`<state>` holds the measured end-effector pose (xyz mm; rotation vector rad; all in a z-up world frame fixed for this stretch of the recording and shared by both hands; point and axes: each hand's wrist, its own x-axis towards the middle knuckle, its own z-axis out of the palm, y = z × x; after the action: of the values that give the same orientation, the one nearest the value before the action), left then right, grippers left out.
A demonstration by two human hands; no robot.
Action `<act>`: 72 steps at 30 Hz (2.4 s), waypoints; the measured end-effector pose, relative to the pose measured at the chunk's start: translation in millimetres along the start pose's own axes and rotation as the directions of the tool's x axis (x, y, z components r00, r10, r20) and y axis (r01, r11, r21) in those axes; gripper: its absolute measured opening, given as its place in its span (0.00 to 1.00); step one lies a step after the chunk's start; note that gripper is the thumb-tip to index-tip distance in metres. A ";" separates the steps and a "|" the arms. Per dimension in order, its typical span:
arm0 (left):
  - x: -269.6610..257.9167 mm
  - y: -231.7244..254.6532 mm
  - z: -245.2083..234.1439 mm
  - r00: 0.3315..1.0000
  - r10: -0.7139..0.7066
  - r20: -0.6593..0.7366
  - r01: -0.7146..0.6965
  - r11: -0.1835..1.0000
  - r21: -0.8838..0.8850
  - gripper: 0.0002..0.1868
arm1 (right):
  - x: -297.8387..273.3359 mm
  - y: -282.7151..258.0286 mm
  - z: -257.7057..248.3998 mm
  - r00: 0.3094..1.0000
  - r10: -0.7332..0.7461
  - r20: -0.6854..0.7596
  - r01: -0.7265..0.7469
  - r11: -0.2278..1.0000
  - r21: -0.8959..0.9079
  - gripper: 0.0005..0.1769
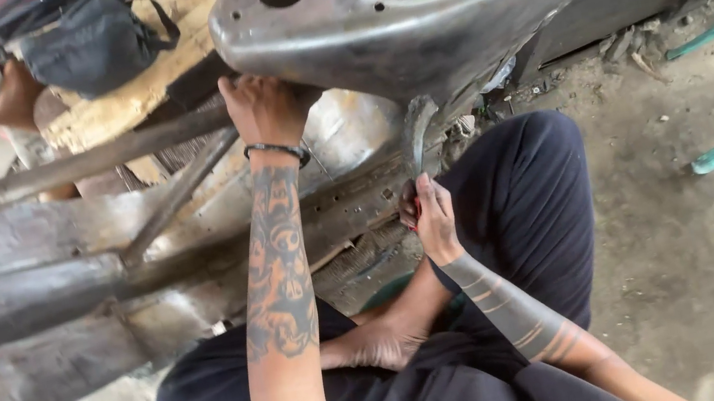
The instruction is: The person sits on the ground and scrubs a large, curved metal part with a wire brush. They hold the part steady with one hand while scrubbing the surface and edges with the other hand.
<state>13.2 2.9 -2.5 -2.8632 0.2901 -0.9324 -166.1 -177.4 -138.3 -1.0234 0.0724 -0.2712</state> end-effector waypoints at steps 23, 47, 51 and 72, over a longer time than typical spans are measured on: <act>1.1 29.3 -143.2 0.975 0.208 -0.079 -0.222 0.914 -0.339 0.60 | 46.4 14.6 42.2 0.982 -0.185 0.030 0.187 0.976 -0.113 0.33; 0.2 46.4 -136.1 0.988 0.154 -0.014 -0.151 0.938 -0.312 0.63 | 33.3 -28.5 44.8 0.993 -0.099 0.067 0.114 0.952 -0.284 0.31; 0.9 47.3 -137.2 0.990 0.135 -0.048 -0.143 0.928 -0.344 0.61 | 35.0 -38.4 46.0 0.990 -0.118 0.076 0.138 0.923 -0.358 0.33; -4.3 45.4 -142.4 0.981 0.179 0.071 -0.158 0.958 -0.240 0.60 | 43.2 -15.4 -8.4 0.972 -0.137 0.190 0.230 0.715 -0.660 0.34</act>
<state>-81.1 -47.7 101.8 -3.0180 0.6656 -0.7796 -128.9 -203.1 -126.7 -1.7937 -0.0565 -0.3723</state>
